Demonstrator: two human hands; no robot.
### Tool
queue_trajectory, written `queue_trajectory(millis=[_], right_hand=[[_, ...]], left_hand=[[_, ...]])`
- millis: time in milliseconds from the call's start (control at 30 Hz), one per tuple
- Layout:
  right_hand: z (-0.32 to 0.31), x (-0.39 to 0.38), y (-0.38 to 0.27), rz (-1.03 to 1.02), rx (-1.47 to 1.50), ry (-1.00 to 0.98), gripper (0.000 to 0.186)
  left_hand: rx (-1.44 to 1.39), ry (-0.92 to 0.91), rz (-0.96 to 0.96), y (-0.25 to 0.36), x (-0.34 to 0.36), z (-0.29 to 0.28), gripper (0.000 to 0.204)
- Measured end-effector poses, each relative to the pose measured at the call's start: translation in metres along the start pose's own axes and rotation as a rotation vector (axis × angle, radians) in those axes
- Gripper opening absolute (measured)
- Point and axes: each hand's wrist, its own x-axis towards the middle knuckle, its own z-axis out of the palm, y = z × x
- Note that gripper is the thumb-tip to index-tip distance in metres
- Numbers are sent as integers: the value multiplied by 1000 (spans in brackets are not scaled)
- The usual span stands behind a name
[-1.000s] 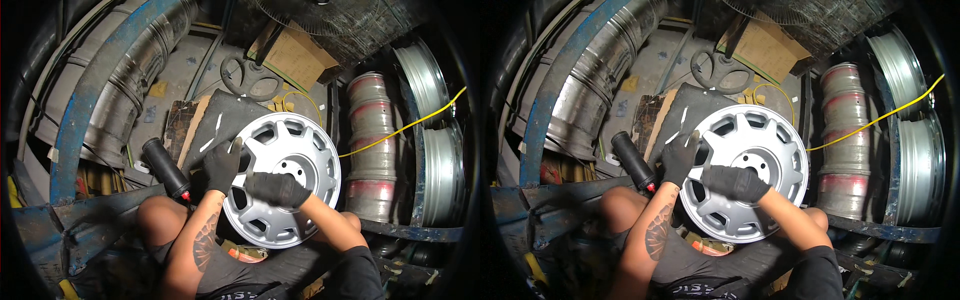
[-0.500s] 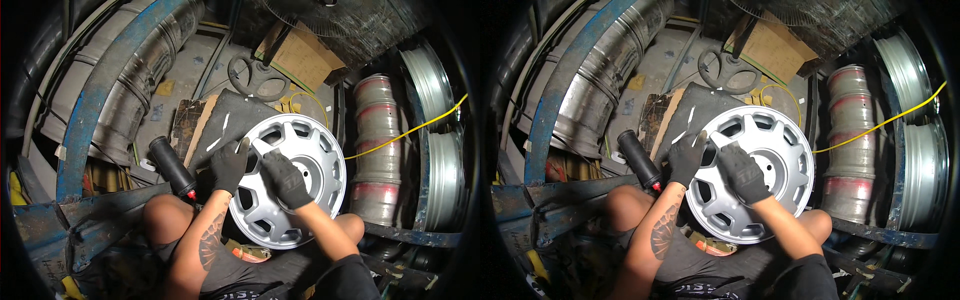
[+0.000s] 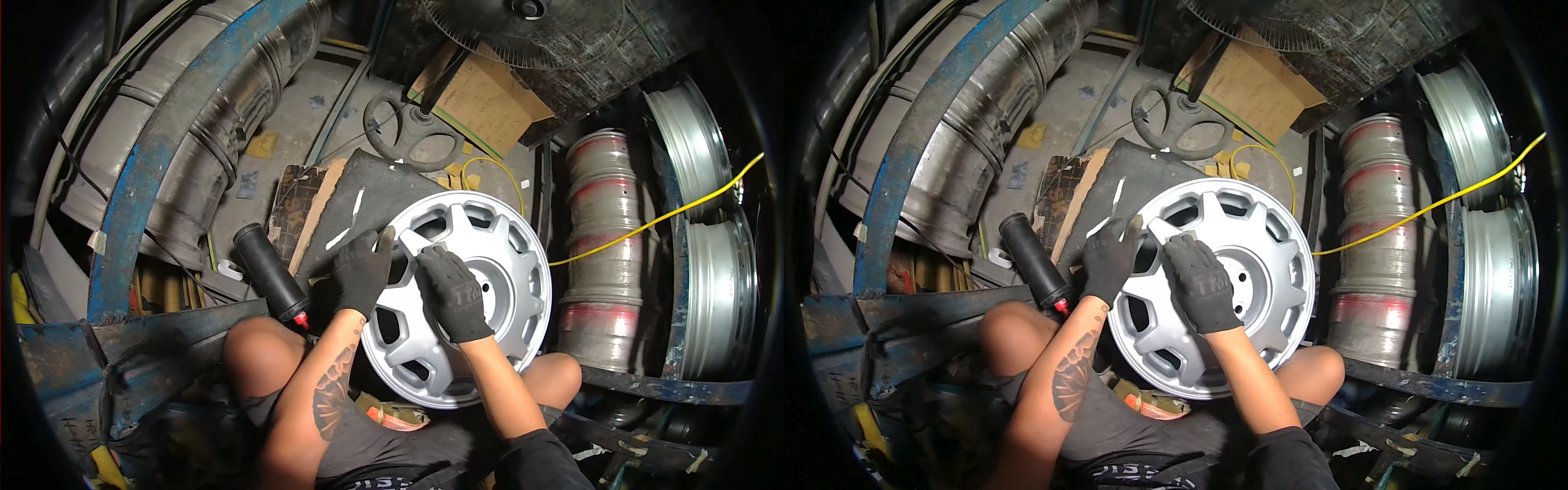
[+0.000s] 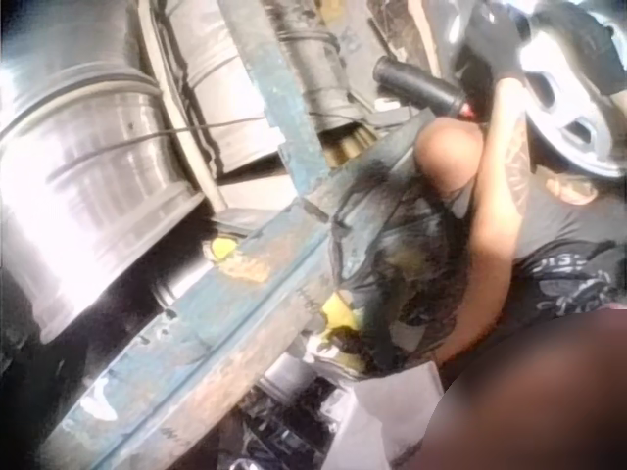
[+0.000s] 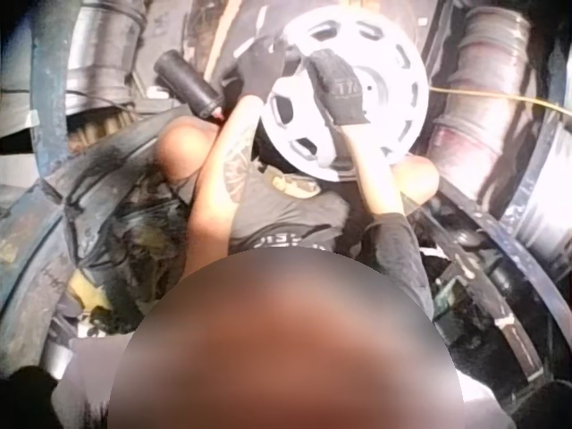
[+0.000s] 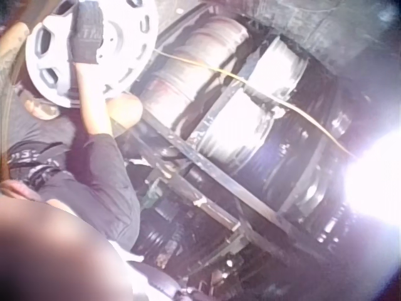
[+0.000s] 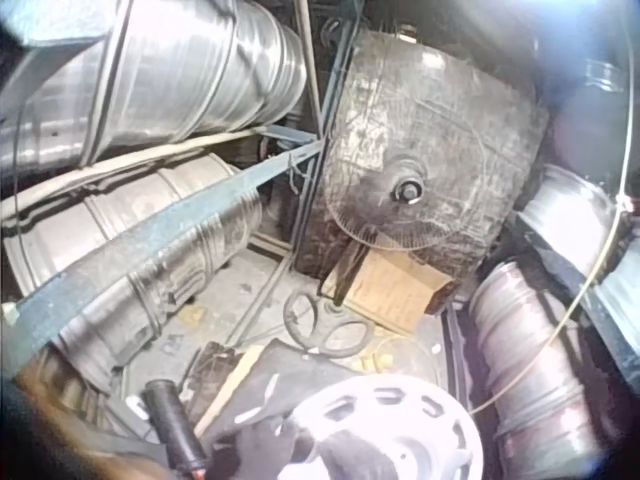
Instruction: Sanding and preparing an automotive wheel rim hubcap for refinishing.
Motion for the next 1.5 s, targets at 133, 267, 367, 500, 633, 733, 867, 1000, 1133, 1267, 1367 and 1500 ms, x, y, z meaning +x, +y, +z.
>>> queue_trajectory(millis=[133,267,367,500,633,733,867,1000,1133,1267,1367,1500], right_hand=[[-2,0,-1,-91,-76,-86,27],[-3,8,-2,2,-27,-151,35],[10,1,1,-96,-161,-169,42],[-2,1,10,-148,-115,-243,42],[1,18,5,72,-31,-208,43],[14,0,-1,-150,-105,-44,38],[4,9,15,-43,11,-196,43],[8,0,11,-36,-2,-141,29],[-5,20,15,-168,123,-267,13],[7,-13,16,-266,-26,-125,30],[-9,13,37,-109,43,-391,31],[-5,6,10,-182,81,-158,21]], left_hand=[[35,138,89,-11,-3,9,47],[24,-13,32,-1,0,0,48],[55,102,59,-4,-2,3,49],[10,-14,24,7,-1,-12,50],[-40,47,17,8,-3,-2,51],[-51,205,171,-6,-1,8,40],[25,341,196,-22,-1,21,42],[12,-146,-35,7,-1,-6,60],[-14,259,178,-12,-2,0,42],[24,-120,-65,13,0,-11,59],[-8,20,56,-2,5,-2,51],[-69,31,88,-2,5,-7,53]])
